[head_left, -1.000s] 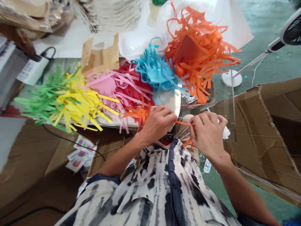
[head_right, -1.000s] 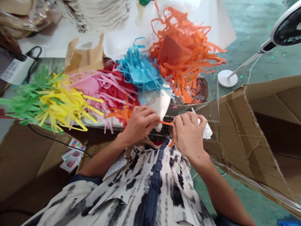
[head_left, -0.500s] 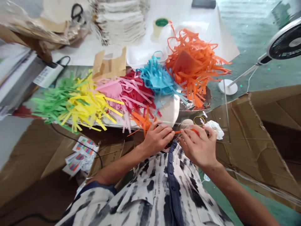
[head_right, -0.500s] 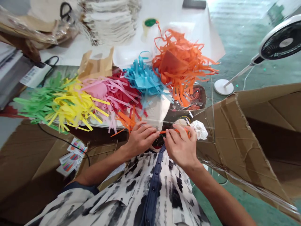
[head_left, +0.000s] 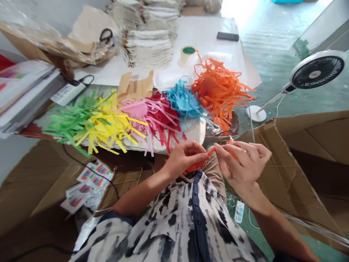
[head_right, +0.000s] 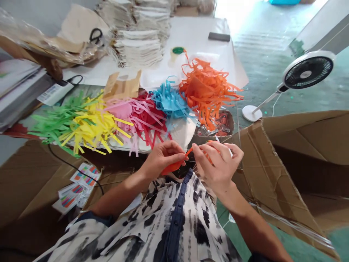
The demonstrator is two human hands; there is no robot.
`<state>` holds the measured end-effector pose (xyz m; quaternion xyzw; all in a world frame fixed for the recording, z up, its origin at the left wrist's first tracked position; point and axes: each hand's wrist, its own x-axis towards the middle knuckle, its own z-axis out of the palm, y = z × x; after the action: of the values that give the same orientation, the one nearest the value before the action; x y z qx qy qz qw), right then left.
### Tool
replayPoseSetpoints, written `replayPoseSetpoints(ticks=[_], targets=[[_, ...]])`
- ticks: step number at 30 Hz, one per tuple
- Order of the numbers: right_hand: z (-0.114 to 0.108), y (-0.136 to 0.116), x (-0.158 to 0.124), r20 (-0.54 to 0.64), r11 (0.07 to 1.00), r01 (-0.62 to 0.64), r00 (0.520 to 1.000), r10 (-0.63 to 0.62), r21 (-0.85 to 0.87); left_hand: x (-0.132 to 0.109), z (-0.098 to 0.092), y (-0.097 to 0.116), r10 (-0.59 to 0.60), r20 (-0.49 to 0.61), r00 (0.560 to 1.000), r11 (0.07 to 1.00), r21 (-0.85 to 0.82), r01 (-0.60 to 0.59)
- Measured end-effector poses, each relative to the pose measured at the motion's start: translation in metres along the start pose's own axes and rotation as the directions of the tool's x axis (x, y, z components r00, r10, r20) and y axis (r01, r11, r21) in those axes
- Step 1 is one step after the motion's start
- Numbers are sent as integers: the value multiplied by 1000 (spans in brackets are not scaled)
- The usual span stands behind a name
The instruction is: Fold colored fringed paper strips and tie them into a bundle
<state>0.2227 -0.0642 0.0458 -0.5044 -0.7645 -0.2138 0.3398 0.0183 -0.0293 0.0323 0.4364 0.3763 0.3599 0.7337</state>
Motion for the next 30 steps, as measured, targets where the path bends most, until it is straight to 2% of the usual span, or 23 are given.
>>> replayPoseSetpoints(ticks=[3, 5, 7, 9, 11, 12, 14, 17, 20, 24, 25, 27, 30], targets=[[-1, -2, 9, 3, 981, -104, 994, 105, 166, 5, -2, 8, -110, 86, 990, 979, -163, 123], [3, -2, 13, 60, 902, -242, 970, 236, 357, 7, -2, 12, -130, 107, 986, 973, -177, 148], [10, -2, 17, 220, 709, -442, 895, 388, 549, 10, -2, 17, -113, 105, 988, 979, -156, 129], [19, -1, 20, 419, 424, -625, 768, 485, 656, 15, -1, 23, -51, 82, 995, 991, -119, 61], [28, 0, 24, 544, 182, -709, 657, 522, 681, 21, 1, 27, 39, 56, 998, 996, -84, -34], [32, 0, 26, 565, 110, -715, 628, 535, 691, 24, 1, 29, 77, 47, 996, 995, -73, -73], [38, 0, 30, 570, 50, -707, 607, 554, 705, 29, 1, 30, 102, 43, 994, 992, -77, -98], [40, 2, 35, 575, 51, -706, 614, 540, 706, 33, 1, 28, 68, 22, 997, 991, -117, -65], [35, 6, 39, 617, 102, -722, 647, 448, 684, 35, 0, 24, 100, -29, 995, 987, -121, -102], [34, 15, 54, 562, 375, -682, 731, 388, 628, 40, -2, 25, 207, -66, 976, 971, -108, -213], [39, 18, 61, 543, 428, -658, 753, 371, 620, 42, -5, 26, 228, -83, 970, 965, -115, -237], [55, 25, 83, 519, 472, -606, 794, 316, 640, 46, -11, 31, 255, -138, 957, 953, -129, -273], [99, 34, 136, 417, 555, -485, 872, 255, 676, 51, -25, 40, 257, -210, 943, 956, -89, -280]])
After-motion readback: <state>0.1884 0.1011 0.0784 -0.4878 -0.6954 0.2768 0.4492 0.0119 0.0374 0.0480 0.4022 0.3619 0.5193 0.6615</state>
